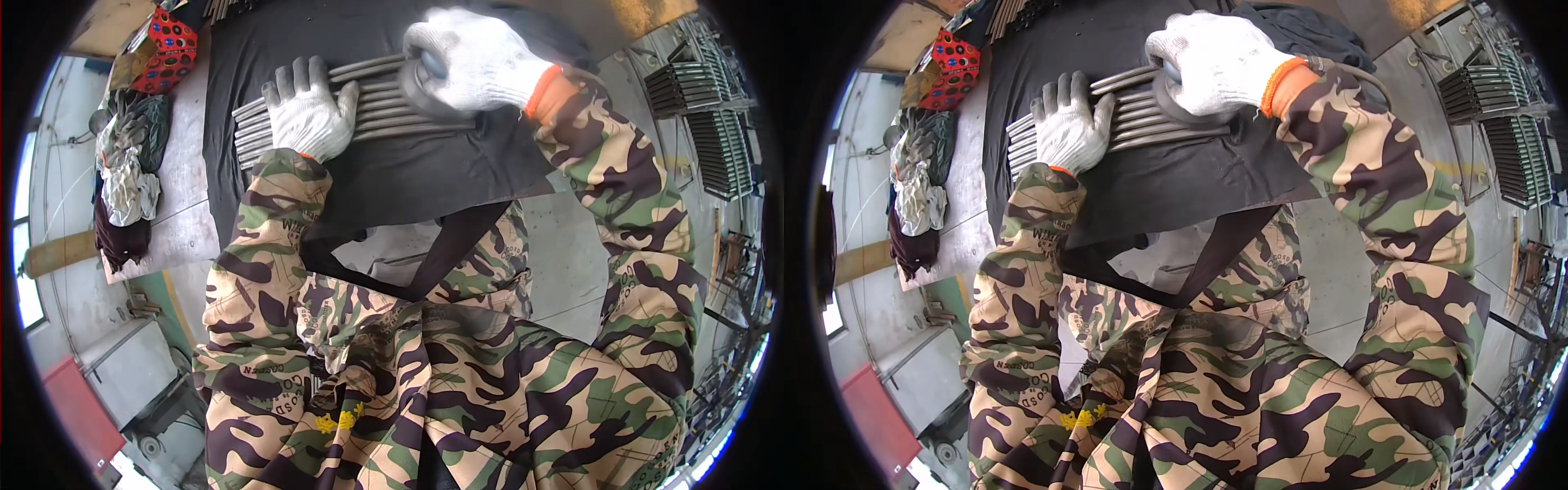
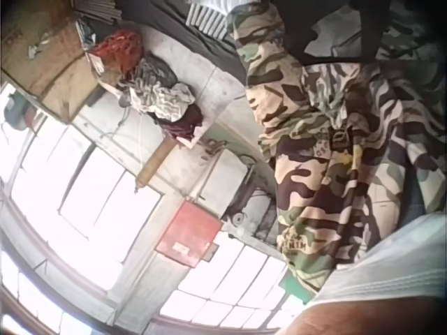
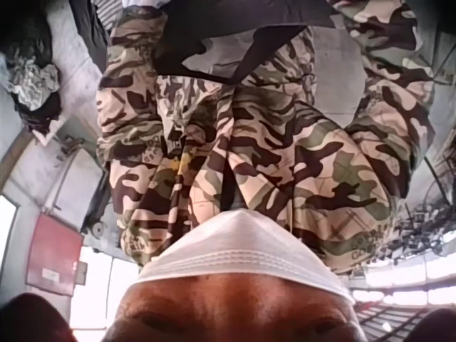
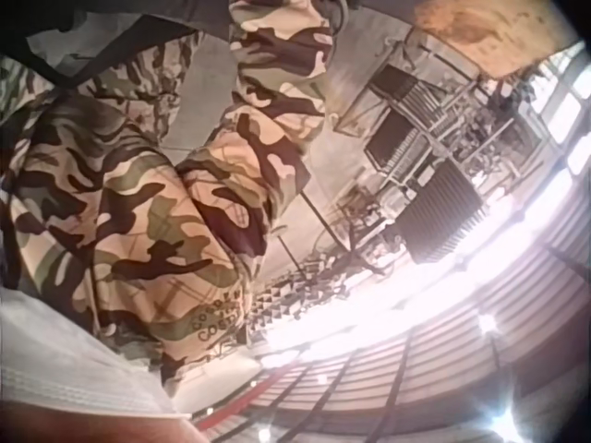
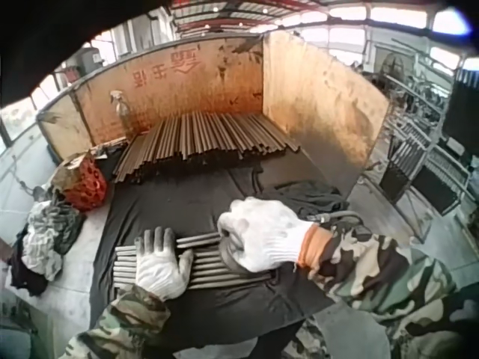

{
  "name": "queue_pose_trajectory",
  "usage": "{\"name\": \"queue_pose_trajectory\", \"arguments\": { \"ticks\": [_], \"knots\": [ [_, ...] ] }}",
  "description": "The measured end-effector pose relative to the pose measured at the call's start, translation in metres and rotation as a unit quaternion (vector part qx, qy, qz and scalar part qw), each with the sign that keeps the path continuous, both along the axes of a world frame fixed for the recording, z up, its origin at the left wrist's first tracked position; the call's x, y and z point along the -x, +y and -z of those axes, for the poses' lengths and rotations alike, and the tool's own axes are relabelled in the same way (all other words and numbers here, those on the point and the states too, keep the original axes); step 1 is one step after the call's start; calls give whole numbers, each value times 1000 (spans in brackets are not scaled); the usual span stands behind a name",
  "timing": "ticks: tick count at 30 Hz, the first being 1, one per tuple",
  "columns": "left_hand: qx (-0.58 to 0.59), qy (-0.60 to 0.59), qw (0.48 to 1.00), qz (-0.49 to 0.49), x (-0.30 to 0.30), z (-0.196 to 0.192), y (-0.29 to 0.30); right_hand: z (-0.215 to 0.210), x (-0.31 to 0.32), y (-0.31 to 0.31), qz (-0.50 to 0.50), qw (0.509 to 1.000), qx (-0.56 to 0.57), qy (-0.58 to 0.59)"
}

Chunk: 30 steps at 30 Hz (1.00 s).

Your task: Grinding and polishing a bundle of metal tubes using a handheld tool and wiping them down.

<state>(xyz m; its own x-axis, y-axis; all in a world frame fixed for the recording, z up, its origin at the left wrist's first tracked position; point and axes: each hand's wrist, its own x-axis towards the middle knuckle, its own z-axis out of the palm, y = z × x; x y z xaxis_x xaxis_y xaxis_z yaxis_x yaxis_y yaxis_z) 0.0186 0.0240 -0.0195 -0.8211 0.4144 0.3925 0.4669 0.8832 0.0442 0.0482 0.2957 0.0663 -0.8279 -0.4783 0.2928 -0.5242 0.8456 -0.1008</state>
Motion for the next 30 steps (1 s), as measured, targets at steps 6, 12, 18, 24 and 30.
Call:
{"name": "queue_pose_trajectory", "arguments": {
  "ticks": [6,12,18,24,30],
  "knots": [
    [-23,55,997,51,-35,1,-3,-7,3,6,28,999,-18,-41],
    [-6,-42,999,34,-24,-3,-15,-18,0,-12,17,995,-22,-91],
    [6,-80,997,-21,-3,-6,4,-12,-6,-6,23,997,-13,-71],
    [-10,-15,1000,-12,-23,-7,-3,-13,12,-7,34,998,-26,-47],
    [-63,-49,996,31,-31,-5,-13,-19,-3,-35,-1,994,-29,-105]
  ]
}}
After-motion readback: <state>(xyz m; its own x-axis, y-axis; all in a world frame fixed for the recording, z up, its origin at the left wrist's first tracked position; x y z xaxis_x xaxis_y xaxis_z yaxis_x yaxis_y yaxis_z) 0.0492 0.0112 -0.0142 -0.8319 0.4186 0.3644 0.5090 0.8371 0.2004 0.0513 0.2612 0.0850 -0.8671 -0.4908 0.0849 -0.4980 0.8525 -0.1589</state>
